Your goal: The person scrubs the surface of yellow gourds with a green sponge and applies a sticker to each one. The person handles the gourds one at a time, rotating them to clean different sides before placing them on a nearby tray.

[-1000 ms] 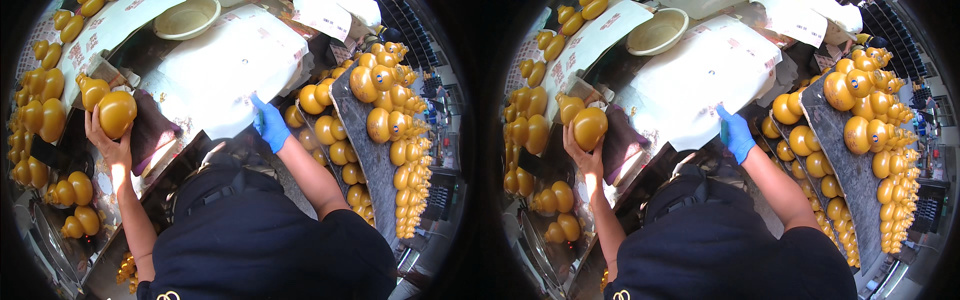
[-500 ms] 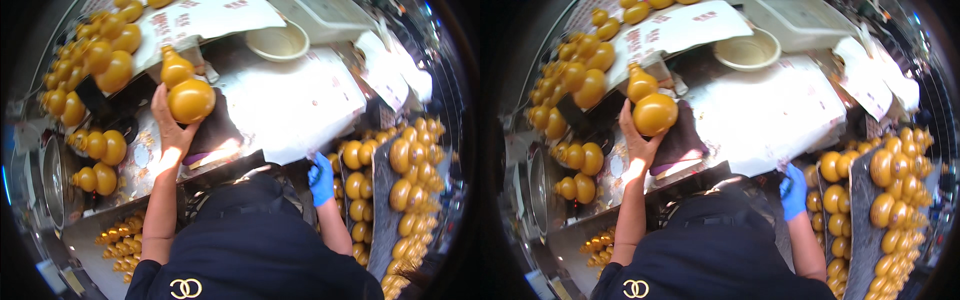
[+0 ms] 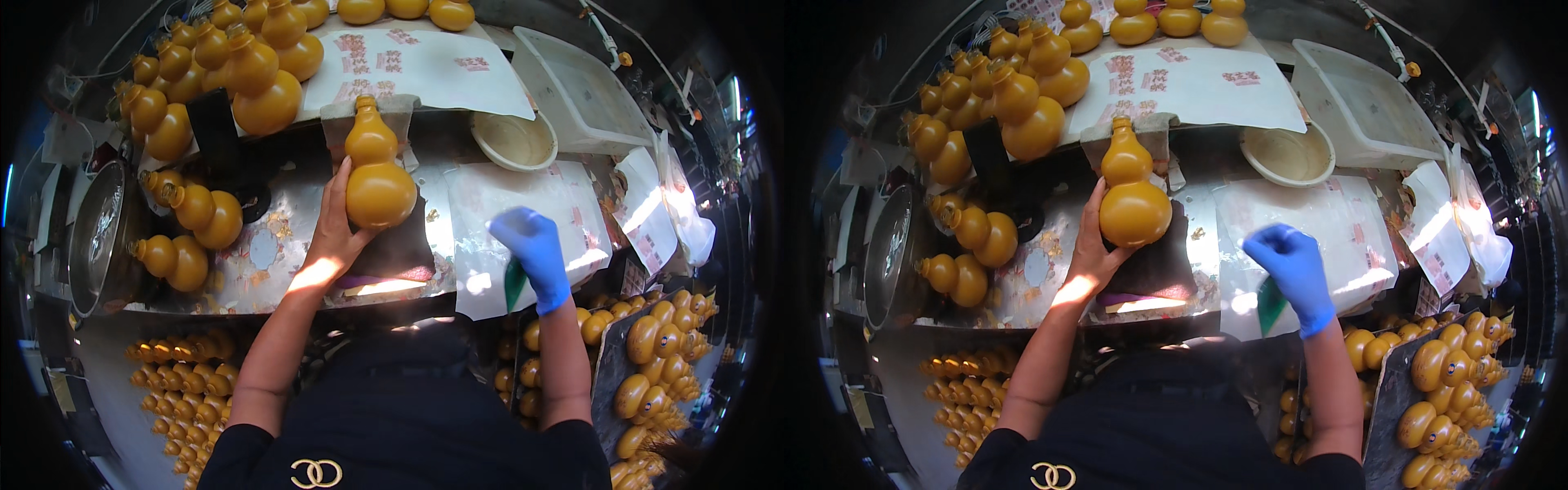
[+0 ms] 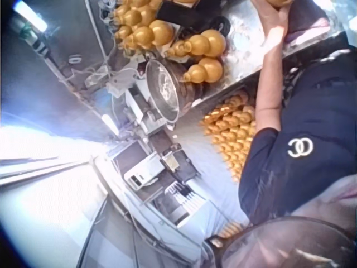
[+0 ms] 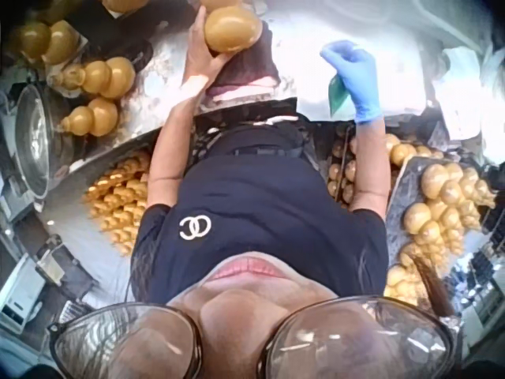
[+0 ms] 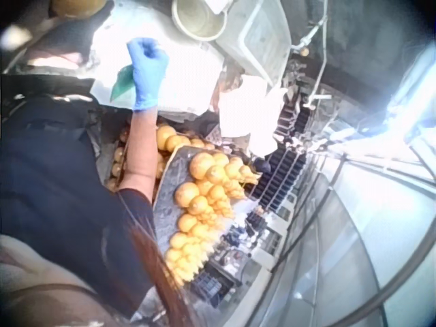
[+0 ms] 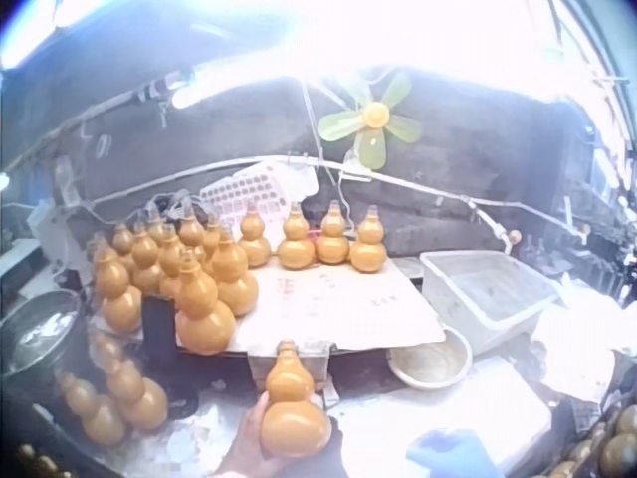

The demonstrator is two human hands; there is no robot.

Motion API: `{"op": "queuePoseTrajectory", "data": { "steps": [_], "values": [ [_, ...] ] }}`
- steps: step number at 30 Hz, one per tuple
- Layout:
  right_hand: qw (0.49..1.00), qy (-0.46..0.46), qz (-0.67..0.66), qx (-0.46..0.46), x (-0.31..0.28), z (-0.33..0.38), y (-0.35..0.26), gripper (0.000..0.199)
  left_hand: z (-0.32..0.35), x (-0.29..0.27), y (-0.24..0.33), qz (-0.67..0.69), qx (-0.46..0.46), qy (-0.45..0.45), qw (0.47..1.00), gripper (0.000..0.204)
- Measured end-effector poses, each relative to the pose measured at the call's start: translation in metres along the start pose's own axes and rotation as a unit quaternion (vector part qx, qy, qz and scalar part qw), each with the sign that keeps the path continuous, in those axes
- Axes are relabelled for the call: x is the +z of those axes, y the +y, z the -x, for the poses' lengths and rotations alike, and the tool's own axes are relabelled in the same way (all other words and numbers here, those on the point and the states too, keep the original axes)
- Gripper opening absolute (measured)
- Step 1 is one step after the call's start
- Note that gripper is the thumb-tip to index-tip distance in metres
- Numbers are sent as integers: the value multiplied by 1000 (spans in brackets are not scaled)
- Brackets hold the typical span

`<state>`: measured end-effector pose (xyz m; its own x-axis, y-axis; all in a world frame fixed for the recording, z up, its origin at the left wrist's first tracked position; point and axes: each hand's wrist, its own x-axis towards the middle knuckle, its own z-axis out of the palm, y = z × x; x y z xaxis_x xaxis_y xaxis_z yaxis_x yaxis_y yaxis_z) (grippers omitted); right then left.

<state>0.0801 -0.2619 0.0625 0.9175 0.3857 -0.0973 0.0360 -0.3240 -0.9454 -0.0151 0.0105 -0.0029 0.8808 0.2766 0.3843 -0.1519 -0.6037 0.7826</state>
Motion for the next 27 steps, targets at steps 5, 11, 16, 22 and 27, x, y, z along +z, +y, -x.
{"op": "queuePoseTrajectory", "data": {
  "steps": [5, 11, 16, 22, 27],
  "values": [
    [967, -223, -121, 6, 54, -29, -60, 18, 2, -3, 4, -24, -20, -3, 1000, 101],
    [965, -245, -93, -1, 83, -66, -43, 22, 3, -2, -2, 4, -57, -21, 998, 101],
    [973, -213, -88, -15, 89, -71, -34, 21, 1, -3, -4, 31, -61, -36, 997, 100],
    [979, -165, -103, -59, 96, -74, -26, 25, -9, -22, -1, 262, -171, -107, 944, 100],
    [979, -153, -133, 4, 88, -76, -16, 49, -15, -16, 3, 307, -222, -54, 924, 80]
  ]
}}
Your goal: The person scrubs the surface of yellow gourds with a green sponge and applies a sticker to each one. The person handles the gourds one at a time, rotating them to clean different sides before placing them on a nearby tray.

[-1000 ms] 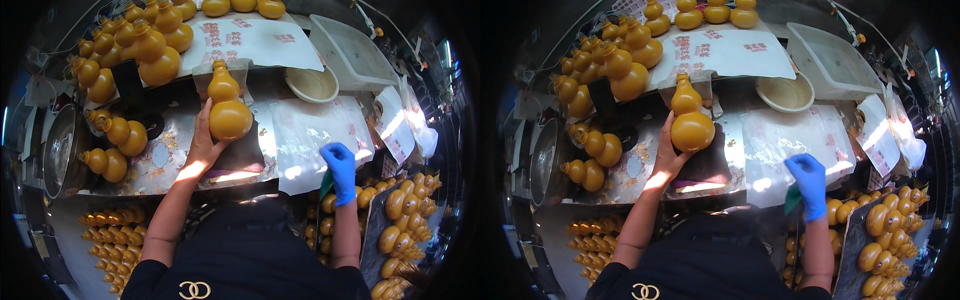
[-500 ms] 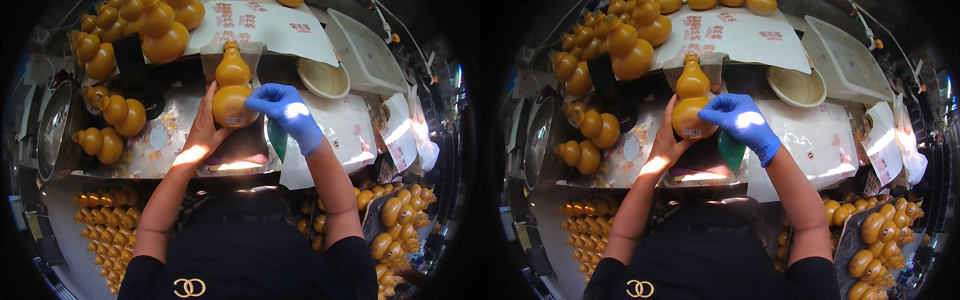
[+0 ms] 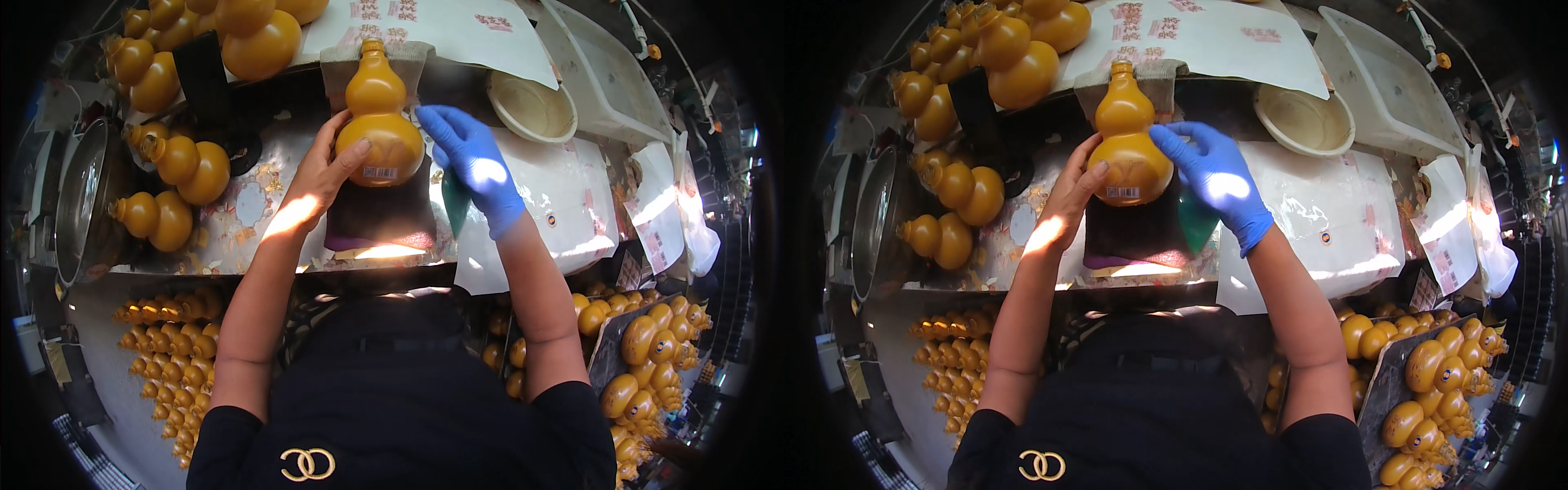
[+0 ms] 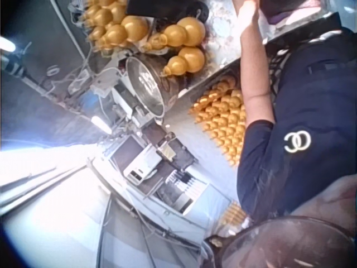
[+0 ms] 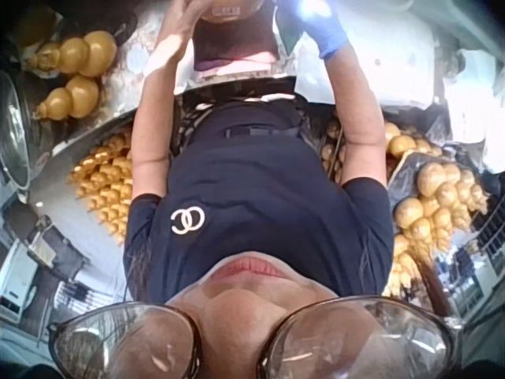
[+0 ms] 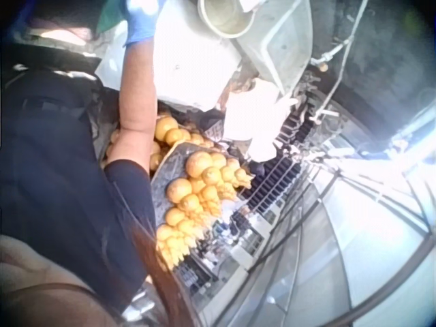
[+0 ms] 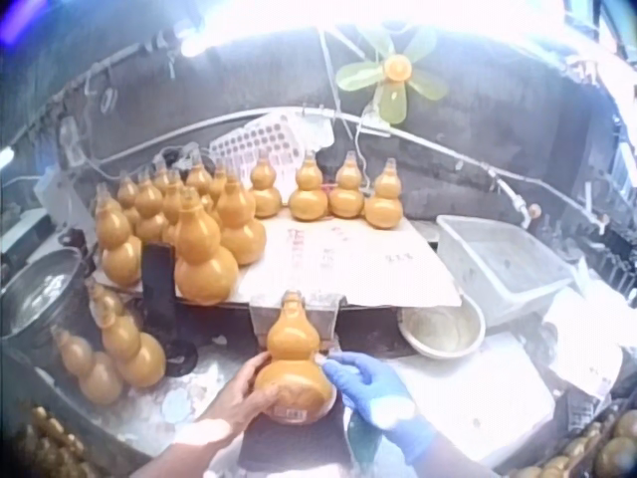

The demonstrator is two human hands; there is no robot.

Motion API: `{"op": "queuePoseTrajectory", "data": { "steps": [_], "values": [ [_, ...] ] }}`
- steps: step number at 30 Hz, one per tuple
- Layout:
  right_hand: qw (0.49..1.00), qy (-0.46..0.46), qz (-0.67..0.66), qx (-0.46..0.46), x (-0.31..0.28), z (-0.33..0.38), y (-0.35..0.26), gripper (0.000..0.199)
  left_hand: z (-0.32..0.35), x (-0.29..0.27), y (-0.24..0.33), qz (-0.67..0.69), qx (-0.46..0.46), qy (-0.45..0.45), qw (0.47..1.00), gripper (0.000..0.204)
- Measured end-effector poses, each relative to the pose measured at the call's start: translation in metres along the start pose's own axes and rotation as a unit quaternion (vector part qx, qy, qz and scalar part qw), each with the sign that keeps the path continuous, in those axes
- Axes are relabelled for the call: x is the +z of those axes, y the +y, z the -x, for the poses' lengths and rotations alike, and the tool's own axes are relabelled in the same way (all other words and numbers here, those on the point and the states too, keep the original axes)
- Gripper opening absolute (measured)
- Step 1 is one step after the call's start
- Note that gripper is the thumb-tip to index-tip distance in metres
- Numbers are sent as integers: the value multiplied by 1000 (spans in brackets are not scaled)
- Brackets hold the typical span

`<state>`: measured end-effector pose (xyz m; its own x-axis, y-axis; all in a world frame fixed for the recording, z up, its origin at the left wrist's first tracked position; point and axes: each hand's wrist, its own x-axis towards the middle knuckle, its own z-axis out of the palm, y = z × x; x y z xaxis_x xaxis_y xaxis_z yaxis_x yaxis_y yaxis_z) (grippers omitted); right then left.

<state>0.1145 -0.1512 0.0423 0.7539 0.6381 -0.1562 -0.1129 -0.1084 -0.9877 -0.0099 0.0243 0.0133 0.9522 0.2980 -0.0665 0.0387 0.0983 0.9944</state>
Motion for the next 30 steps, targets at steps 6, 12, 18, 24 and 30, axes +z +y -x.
{"op": "queuePoseTrajectory", "data": {
  "steps": [6, 12, 18, 24, 30],
  "values": [
    [988, -59, 130, 50, 6, 4, 5, 65, 1, 4, 2, 5, -3, 8, 1000, 72],
    [988, -69, 117, 77, 6, -2, 1, 67, -1, 3, 4, 21, -18, 18, 999, 74],
    [985, -76, 144, 51, 9, -3, 5, 67, -4, 4, 2, -6, -17, 5, 1000, 81],
    [989, -100, 103, 46, 6, 7, 4, 64, 0, -7, -7, -41, 25, -21, 999, 86],
    [986, -126, 106, 33, -1, 8, 8, 67, 4, -8, -3, -2, 25, -64, 998, 87]
  ]
}}
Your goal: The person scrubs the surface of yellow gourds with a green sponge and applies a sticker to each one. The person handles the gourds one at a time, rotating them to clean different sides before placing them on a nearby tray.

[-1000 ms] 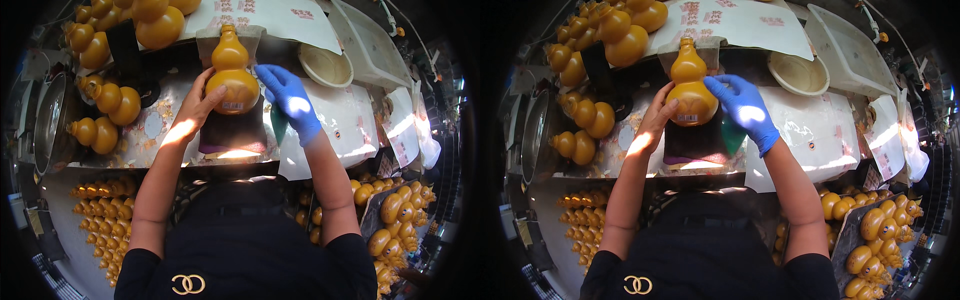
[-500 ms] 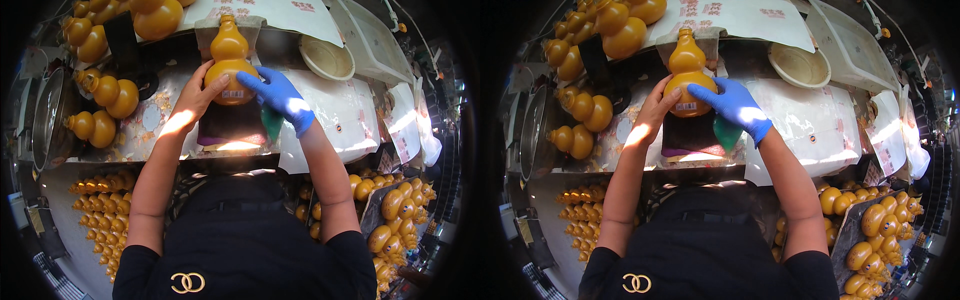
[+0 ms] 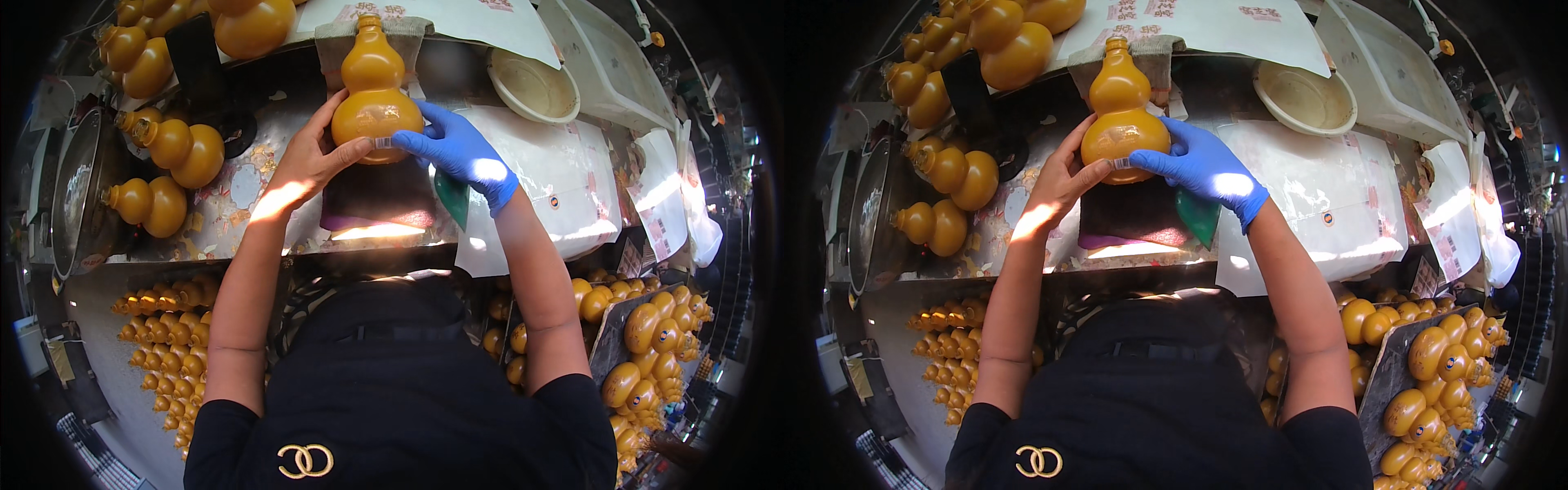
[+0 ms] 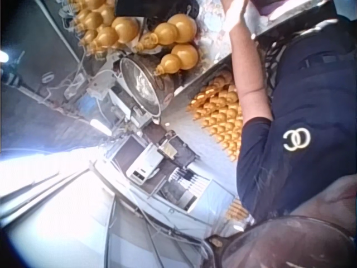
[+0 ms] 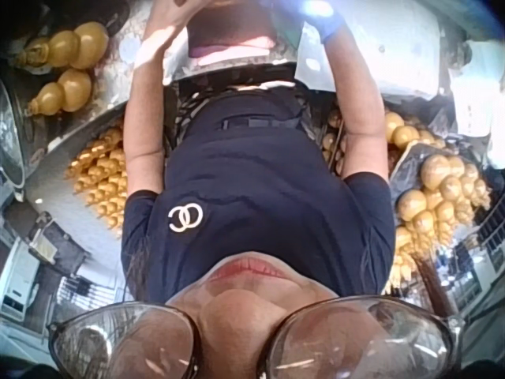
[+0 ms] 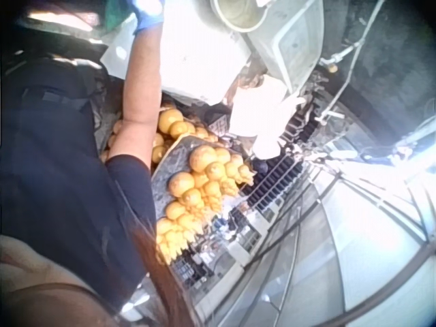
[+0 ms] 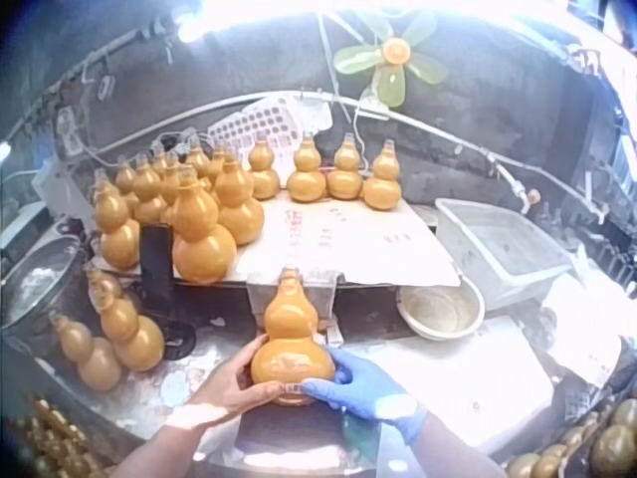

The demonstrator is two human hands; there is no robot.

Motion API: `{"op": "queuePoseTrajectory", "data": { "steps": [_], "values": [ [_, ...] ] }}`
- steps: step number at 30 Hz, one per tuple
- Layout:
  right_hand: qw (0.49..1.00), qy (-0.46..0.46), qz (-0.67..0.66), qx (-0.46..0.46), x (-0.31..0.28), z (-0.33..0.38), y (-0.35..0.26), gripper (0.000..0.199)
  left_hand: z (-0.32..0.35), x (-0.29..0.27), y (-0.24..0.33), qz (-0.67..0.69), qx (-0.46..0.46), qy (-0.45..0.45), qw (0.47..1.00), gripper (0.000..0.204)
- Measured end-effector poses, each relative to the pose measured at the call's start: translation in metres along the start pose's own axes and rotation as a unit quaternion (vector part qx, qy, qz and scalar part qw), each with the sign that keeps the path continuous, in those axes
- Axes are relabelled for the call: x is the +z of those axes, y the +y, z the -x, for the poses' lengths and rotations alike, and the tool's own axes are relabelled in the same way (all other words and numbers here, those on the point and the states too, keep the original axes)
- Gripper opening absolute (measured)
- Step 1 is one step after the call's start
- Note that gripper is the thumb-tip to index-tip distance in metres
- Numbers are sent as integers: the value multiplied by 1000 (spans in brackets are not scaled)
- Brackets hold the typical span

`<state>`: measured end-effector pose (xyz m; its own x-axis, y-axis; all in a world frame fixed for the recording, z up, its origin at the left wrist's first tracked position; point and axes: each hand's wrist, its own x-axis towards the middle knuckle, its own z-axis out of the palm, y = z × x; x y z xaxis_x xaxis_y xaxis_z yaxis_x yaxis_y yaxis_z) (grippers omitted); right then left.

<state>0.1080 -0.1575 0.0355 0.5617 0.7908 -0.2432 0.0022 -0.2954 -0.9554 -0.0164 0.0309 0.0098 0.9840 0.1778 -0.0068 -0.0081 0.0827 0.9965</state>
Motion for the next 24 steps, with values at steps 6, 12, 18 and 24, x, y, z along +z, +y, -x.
{"op": "queuePoseTrajectory", "data": {
  "steps": [6, 12, 18, 24],
  "values": [
    [1000, 10, 9, -14, 2, -2, 6, 70, -1, -1, 2, -16, 9, -11, 1000, 86],
    [1000, 14, 3, -17, 3, -1, 9, 71, -2, -2, 0, -29, 25, -22, 999, 86],
    [1000, 24, -10, -8, 4, -3, 12, 69, -3, -4, 1, 3, -3, -10, 1000, 83],
    [999, 39, -1, 17, 9, -2, 1, 69, -4, 1, 1, -21, -6, 13, 1000, 79]
  ]
}}
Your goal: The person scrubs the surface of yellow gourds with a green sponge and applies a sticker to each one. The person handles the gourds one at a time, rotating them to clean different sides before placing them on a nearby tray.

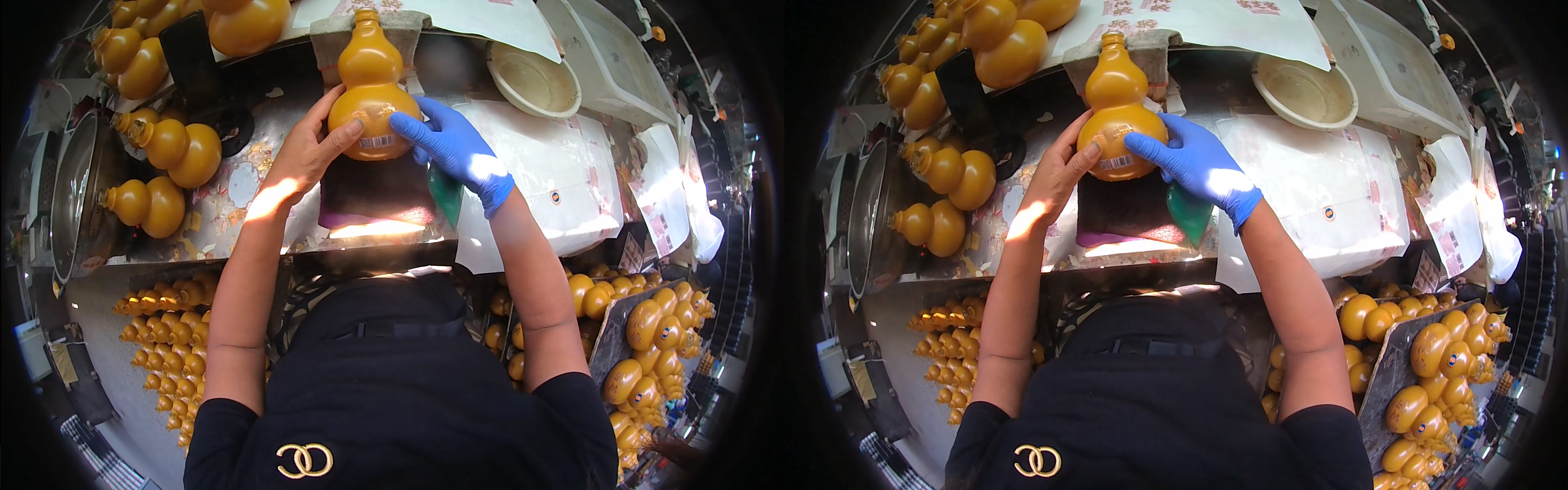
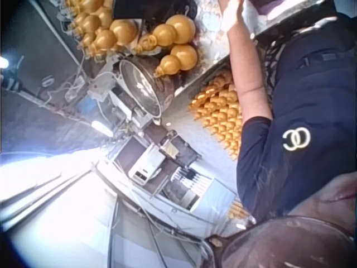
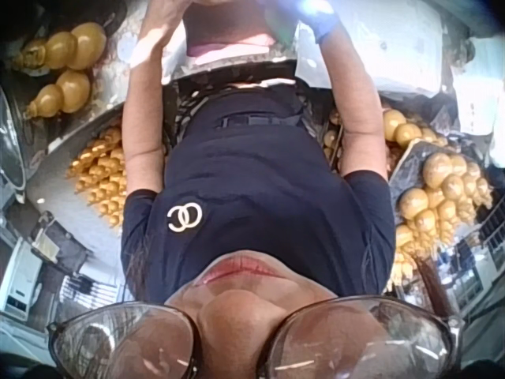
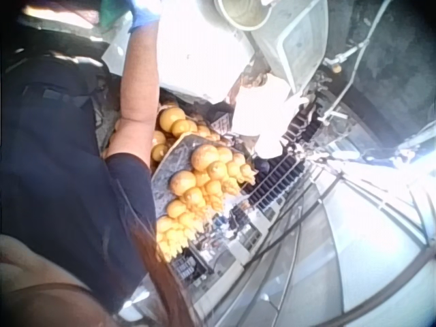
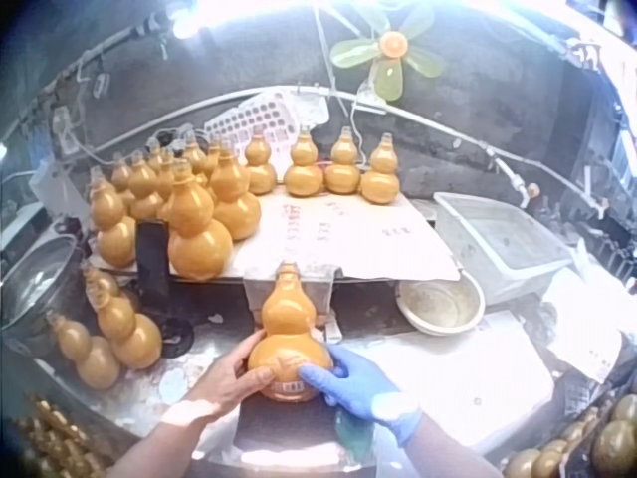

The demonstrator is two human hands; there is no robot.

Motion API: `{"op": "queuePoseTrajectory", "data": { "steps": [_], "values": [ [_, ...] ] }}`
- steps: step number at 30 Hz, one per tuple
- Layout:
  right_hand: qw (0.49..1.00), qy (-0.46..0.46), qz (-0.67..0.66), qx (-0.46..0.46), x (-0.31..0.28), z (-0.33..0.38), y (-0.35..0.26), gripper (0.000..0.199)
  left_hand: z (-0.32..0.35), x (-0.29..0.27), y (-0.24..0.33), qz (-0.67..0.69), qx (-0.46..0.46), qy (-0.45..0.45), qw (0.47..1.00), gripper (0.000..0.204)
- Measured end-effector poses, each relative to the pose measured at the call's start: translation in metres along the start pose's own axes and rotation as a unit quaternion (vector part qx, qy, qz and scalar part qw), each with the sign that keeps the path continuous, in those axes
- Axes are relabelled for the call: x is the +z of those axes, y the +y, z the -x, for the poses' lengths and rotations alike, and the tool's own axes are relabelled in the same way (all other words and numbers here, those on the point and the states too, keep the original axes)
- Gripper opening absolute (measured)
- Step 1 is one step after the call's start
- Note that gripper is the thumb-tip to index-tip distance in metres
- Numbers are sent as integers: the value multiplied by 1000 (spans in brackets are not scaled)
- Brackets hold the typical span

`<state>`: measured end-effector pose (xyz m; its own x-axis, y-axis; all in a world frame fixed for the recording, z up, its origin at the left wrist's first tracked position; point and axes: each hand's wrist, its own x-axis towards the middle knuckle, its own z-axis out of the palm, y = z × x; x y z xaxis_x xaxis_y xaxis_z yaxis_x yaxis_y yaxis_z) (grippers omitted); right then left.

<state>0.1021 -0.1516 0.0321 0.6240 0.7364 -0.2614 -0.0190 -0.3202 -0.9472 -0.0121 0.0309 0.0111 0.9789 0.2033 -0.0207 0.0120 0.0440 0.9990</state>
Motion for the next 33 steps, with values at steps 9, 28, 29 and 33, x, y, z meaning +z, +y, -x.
{"op": "queuePoseTrajectory", "data": {
  "steps": [9, 28, 29, 33],
  "values": [
    [1000, 7, 2, -15, 0, -4, 8, 70, -5, 0, -2, -6, 1, 2, 1000, 74],
    [999, -19, 2, 50, 2, 0, -9, 76, -7, 9, 2, 98, -45, 31, 994, 76],
    [998, -22, -2, 51, 1, -1, -8, 76, -7, 9, 1, 99, -42, 34, 994, 75],
    [998, -29, -21, 60, -1, 0, -7, 76, -8, 3, -7, 107, -38, 33, 993, 75]
  ]
}}
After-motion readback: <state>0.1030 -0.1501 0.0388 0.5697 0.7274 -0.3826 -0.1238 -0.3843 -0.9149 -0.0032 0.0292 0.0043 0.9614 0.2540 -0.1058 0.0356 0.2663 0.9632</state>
